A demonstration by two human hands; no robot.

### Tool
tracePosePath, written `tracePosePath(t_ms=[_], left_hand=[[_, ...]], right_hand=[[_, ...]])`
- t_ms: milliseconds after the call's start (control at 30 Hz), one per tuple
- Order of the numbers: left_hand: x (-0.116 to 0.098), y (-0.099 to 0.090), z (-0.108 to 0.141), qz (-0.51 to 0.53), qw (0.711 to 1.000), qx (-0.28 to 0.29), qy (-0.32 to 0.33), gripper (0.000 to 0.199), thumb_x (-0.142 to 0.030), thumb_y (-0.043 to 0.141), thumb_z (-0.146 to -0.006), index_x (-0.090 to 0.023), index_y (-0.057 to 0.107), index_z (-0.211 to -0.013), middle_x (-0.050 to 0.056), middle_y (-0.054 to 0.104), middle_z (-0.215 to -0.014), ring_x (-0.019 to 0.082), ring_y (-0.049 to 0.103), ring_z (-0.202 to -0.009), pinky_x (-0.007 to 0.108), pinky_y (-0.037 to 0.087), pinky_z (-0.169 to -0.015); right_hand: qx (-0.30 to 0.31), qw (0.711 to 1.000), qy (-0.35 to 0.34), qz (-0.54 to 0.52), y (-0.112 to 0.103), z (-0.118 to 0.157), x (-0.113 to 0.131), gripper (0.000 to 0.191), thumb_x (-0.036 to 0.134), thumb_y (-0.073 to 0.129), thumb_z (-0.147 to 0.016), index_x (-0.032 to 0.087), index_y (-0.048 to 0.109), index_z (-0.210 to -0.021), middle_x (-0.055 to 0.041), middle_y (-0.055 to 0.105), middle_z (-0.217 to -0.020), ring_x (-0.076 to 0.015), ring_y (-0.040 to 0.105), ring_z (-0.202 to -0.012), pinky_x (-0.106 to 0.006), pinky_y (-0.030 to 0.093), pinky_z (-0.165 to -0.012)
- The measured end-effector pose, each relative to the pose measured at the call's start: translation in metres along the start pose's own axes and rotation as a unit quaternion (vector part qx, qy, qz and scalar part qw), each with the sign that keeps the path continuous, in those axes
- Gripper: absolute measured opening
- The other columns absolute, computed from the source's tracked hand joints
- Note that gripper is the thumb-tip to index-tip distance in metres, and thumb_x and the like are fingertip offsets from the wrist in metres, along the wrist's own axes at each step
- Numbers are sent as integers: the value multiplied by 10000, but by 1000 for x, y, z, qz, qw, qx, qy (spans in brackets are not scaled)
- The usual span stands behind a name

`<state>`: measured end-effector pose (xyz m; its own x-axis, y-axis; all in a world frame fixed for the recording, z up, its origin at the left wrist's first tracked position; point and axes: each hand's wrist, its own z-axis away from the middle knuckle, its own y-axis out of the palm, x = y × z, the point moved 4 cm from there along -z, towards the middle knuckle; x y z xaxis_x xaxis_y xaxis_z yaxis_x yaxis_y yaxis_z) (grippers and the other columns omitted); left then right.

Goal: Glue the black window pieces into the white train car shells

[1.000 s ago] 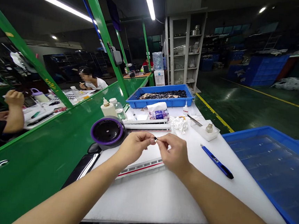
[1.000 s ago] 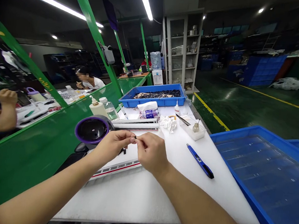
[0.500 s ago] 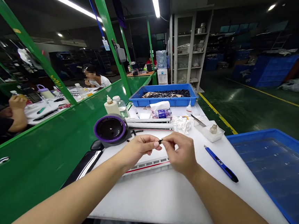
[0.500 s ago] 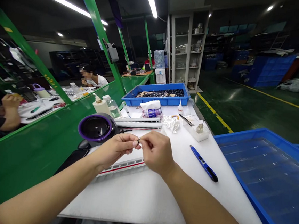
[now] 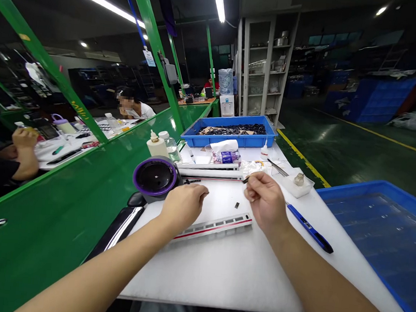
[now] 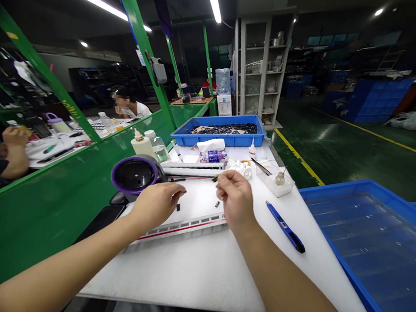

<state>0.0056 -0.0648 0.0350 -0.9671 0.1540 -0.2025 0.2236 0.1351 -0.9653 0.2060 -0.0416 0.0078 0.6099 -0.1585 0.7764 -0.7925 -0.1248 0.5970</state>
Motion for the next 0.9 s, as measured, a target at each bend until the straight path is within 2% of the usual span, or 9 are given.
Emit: tracePosePath(t_ms=[133, 233, 300, 400, 500, 567, 667, 767, 900], left_hand=[[57, 9, 5, -74, 995, -1, -62, 258, -326, 486, -860, -221, 722, -859, 136, 700, -749, 296, 624, -683, 380, 399, -666], [78, 11, 8, -94, 993, 13, -77, 240, -305, 509, -842, -219, 724, -780, 123, 698, -715, 277, 628, -650, 372, 429, -661], [71, 12, 13, -95, 993, 8, -69, 279, -300, 469, -879, -226, 737, -851, 123, 727, -820, 289, 656, -744, 392, 463, -719], [34, 16, 30, -74, 997, -17, -5, 390, -377, 389, -960, -221, 682, -1164, 129, 715, -1121, 291, 645, -1022, 426, 467, -928], [-18, 33, 53, -25, 984, 15, 176, 496, -430, 472, -936, -181, 549, -1357, 132, 626, -1327, 299, 591, -1168, 447, 462, -1015], [-36, 47, 62, -33, 970, 36, 239, 565, -409, 555, -888, -172, 497, -1398, 133, 584, -1383, 331, 587, -1166, 491, 500, -964], [-32, 57, 61, -62, 964, 35, 255, 501, -320, 513, -905, -166, 509, -1382, 134, 613, -1345, 331, 632, -1093, 484, 546, -872], [-7, 51, 56, -80, 970, 14, 230, 484, -307, 469, -914, -164, 529, -1372, 146, 650, -1289, 326, 670, -1041, 453, 571, -811], [27, 34, 61, -107, 982, 4, 158, 504, -340, 471, -900, -147, 554, -1358, 153, 661, -1271, 346, 690, -1011, 472, 593, -753]], right_hand=[[-23, 997, -17, 72, -7, -8, 7, 113, 275, 698, -705, 190, 624, -713, 29, 553, -581, -87, 469, -506, -232, 374, -479], [-1, 988, 16, 151, -7, -9, -2, 125, 294, 679, -716, 183, 623, -707, 24, 567, -583, -100, 506, -512, -231, 401, -467], [17, 980, 19, 196, -5, -7, -7, 139, 312, 671, -734, 180, 628, -718, 18, 586, -599, -109, 538, -530, -228, 418, -465], [39, 970, 26, 240, -4, -5, -13, 164, 336, 664, -758, 175, 636, -754, -2, 642, -638, -124, 595, -550, -226, 443, -469], [65, 964, 47, 255, -3, -5, -17, 173, 339, 664, -766, 169, 627, -768, -27, 690, -676, -136, 633, -560, -225, 460, -471], [75, 964, 54, 250, -3, -4, -18, 171, 334, 662, -771, 169, 619, -776, -35, 702, -685, -138, 637, -558, -226, 465, -472], [83, 966, 50, 241, -4, -3, -16, 159, 325, 650, -795, 170, 616, -800, -41, 712, -703, -144, 643, -567, -238, 474, -487], [132, 947, 31, 291, 0, 0, -9, 119, 292, 633, -823, 173, 638, -809, -36, 704, -714, -149, 643, -602, -260, 487, -539], [269, 851, -82, 444, 13, 9, -7, 103, 166, 609, -824, 188, 701, -782, -11, 650, -714, -125, 574, -633, -256, 442, -588]])
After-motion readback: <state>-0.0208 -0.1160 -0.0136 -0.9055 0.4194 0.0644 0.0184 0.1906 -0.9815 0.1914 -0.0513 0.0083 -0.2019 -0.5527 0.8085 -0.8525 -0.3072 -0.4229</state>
